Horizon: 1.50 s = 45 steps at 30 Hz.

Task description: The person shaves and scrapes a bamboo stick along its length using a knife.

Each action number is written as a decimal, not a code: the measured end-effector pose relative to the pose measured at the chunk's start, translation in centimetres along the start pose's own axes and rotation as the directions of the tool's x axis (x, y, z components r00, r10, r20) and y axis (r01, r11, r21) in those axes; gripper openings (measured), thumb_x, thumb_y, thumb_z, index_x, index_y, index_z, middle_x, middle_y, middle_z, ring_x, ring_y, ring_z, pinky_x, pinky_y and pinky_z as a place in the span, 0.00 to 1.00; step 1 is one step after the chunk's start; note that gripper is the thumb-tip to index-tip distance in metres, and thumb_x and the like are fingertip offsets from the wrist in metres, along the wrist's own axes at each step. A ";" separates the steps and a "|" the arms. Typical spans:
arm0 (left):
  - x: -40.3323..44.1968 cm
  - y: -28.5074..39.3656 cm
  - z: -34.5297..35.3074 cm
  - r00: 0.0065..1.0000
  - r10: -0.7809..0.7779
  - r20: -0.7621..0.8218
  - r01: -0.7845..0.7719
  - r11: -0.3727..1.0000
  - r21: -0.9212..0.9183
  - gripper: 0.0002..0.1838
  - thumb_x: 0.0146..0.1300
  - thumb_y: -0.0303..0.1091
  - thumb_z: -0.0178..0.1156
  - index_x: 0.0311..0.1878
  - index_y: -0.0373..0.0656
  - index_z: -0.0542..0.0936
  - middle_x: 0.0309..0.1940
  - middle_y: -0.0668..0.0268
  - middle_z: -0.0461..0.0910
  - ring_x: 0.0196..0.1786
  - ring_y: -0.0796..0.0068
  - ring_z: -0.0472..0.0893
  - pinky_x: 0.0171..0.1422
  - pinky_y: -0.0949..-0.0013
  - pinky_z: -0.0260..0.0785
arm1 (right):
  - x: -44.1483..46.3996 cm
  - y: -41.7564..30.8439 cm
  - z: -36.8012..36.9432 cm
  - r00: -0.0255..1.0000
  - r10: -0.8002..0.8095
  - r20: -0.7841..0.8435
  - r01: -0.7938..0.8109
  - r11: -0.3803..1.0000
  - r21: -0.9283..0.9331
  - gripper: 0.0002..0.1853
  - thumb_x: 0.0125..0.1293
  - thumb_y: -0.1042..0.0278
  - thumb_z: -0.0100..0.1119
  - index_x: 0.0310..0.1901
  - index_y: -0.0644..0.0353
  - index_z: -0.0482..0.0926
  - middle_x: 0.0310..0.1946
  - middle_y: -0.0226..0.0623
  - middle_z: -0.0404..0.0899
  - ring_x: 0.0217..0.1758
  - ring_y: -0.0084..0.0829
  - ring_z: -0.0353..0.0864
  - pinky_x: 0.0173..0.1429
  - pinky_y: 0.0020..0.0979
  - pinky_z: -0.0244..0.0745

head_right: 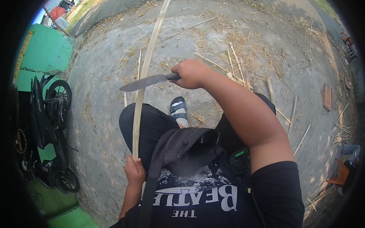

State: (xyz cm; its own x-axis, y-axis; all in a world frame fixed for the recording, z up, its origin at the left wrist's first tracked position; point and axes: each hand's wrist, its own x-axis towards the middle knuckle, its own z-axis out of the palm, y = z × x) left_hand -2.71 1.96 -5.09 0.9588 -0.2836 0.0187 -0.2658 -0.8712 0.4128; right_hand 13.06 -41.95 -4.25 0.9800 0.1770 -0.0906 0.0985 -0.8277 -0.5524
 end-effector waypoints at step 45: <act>2.7 -0.9 -2.6 0.990 0.044 0.135 -0.032 0.995 -0.090 0.25 0.78 0.53 0.60 0.41 0.36 0.75 0.24 0.45 0.79 0.30 0.34 0.83 0.32 0.46 0.73 | -0.7 -1.7 -1.9 0.994 0.051 0.097 -0.039 0.993 -0.113 0.16 0.73 0.49 0.65 0.46 0.53 0.89 0.40 0.46 0.89 0.49 0.50 0.88 0.54 0.49 0.82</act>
State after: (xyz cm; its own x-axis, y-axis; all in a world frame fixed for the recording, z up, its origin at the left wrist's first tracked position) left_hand 0.43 3.04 -3.01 0.9235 -0.3736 -0.0865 -0.2865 -0.8222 0.4918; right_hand 12.49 -41.69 -1.71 0.9623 0.1859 -0.1987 0.0787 -0.8891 -0.4509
